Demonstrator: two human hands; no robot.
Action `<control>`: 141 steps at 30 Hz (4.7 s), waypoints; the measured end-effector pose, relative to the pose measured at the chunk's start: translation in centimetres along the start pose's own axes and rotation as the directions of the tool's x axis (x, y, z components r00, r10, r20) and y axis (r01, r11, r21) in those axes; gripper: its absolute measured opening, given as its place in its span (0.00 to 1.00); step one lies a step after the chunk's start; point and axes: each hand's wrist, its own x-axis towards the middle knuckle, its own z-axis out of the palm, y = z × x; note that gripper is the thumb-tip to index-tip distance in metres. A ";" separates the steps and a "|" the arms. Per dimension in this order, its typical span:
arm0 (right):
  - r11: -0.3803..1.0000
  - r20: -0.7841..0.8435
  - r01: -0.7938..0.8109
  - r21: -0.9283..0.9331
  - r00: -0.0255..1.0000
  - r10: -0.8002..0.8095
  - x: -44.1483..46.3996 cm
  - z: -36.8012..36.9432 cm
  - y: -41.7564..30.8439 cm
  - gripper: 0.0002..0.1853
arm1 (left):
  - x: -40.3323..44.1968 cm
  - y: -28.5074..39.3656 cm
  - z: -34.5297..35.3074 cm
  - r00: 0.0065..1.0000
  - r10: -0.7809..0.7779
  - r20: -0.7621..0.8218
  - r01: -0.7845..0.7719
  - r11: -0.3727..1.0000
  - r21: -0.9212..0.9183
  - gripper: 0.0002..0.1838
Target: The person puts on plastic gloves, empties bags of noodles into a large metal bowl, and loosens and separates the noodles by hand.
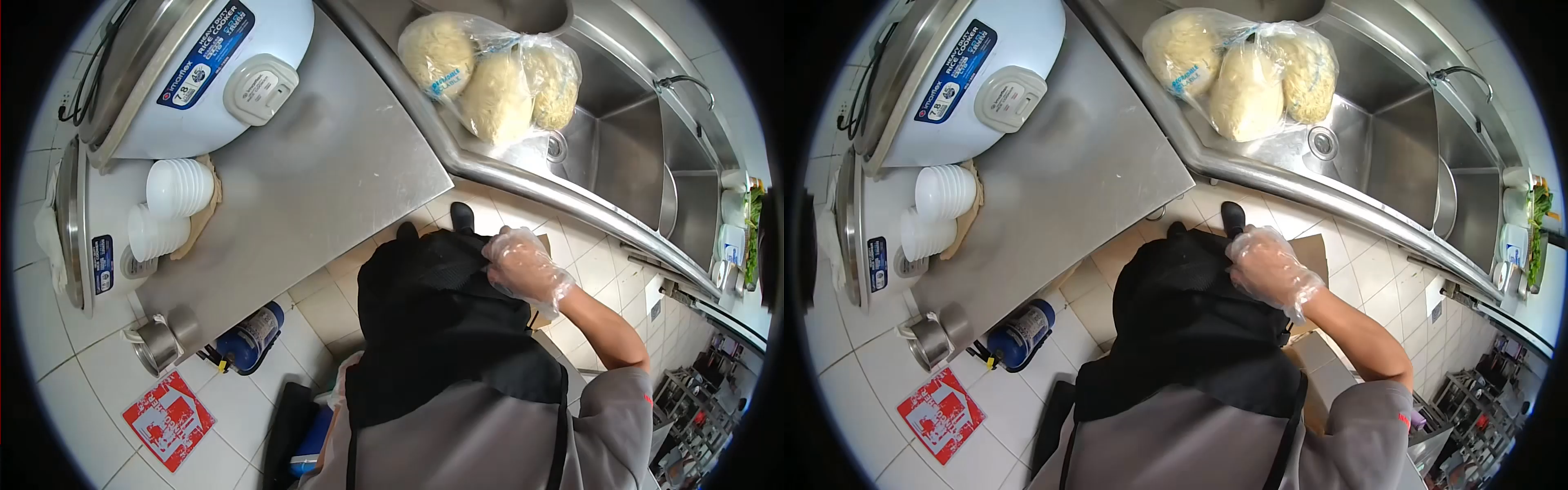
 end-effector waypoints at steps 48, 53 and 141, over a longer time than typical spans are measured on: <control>0.238 0.329 -0.812 0.533 0.458 0.825 -17.6 10.8 -6.5 0.09 | 17.0 13.1 22.1 0.628 -0.484 0.610 -0.765 -0.239 0.598 0.13; 0.446 0.543 -0.804 0.393 0.594 0.594 -17.5 9.9 -2.3 0.11 | 18.6 9.2 14.9 0.724 -0.205 0.659 -0.686 -0.313 0.656 0.10; 0.991 -0.683 0.024 0.129 0.727 0.071 10.8 -15.5 15.9 0.14 | 31.8 19.1 45.0 0.491 -0.059 0.869 -0.728 -0.575 0.373 0.20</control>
